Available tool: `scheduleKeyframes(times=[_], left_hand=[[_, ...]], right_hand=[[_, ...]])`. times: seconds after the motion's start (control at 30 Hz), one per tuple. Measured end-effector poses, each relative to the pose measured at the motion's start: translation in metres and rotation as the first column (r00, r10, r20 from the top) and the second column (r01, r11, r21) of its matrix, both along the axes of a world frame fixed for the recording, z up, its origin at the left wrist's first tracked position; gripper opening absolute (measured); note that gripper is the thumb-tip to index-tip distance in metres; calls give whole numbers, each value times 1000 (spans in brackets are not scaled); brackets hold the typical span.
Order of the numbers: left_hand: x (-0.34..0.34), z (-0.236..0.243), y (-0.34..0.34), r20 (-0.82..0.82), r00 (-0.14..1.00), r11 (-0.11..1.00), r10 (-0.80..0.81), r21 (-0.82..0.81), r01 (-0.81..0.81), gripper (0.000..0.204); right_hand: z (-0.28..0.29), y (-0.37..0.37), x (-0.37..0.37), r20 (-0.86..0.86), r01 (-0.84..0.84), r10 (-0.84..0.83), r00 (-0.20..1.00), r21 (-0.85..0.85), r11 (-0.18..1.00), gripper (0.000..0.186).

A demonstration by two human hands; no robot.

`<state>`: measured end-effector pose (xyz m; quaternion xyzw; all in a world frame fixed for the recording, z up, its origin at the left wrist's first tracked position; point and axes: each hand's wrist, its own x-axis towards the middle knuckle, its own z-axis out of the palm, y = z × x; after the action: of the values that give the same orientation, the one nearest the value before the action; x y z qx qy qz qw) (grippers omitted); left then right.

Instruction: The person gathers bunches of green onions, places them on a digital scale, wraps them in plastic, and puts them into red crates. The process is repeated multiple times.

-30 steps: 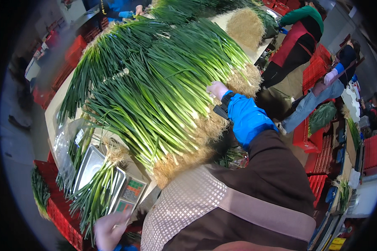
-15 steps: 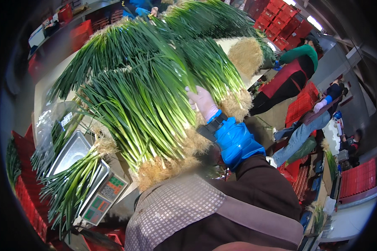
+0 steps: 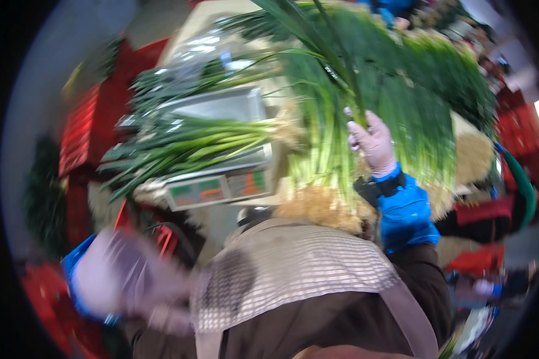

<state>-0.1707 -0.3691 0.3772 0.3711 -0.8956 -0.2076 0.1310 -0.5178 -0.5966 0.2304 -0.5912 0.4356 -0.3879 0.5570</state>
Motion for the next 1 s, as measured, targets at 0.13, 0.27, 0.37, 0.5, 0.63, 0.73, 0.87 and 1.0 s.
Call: scheduleKeyframes(times=[0.13, 0.27, 0.37, 0.5, 0.63, 0.73, 0.87, 1.0], left_hand=[[36, -99, 12, 34, 873, 827, 486, 306, -472, 34], [41, -192, 17, -23, 758, 595, 652, 635, -493, 32], [40, -235, 31, 137, 688, 341, 713, 789, -511, 40], [51, -268, 56, 231, 646, 263, 727, 777, -573, 47], [53, -288, 70, 241, 627, 224, 741, 791, -569, 45], [49, -295, 69, 243, 673, 278, 698, 775, -568, 45], [39, -295, 58, 283, 715, 306, 639, 760, -574, 51], [30, -293, 52, 289, 720, 278, 632, 782, -558, 51]], right_hand=[[-17, -9, 88, 76, -381, 385, 920, -61, 923, 35], [-69, -26, 180, -457, -517, 271, 847, -592, 618, 38], [-108, -34, 208, -807, -743, 155, 570, -425, 518, 34], [-129, -38, 211, -821, -737, 134, 554, -410, 538, 32], [-114, -40, 211, -611, -625, 241, 754, -554, 551, 29], [-96, -39, 211, -419, -535, 345, 840, -531, 657, 30], [-81, -45, 213, -450, -515, 271, 851, -607, 605, 31], [-92, -49, 215, -563, -604, 292, 773, -513, 611, 37]])
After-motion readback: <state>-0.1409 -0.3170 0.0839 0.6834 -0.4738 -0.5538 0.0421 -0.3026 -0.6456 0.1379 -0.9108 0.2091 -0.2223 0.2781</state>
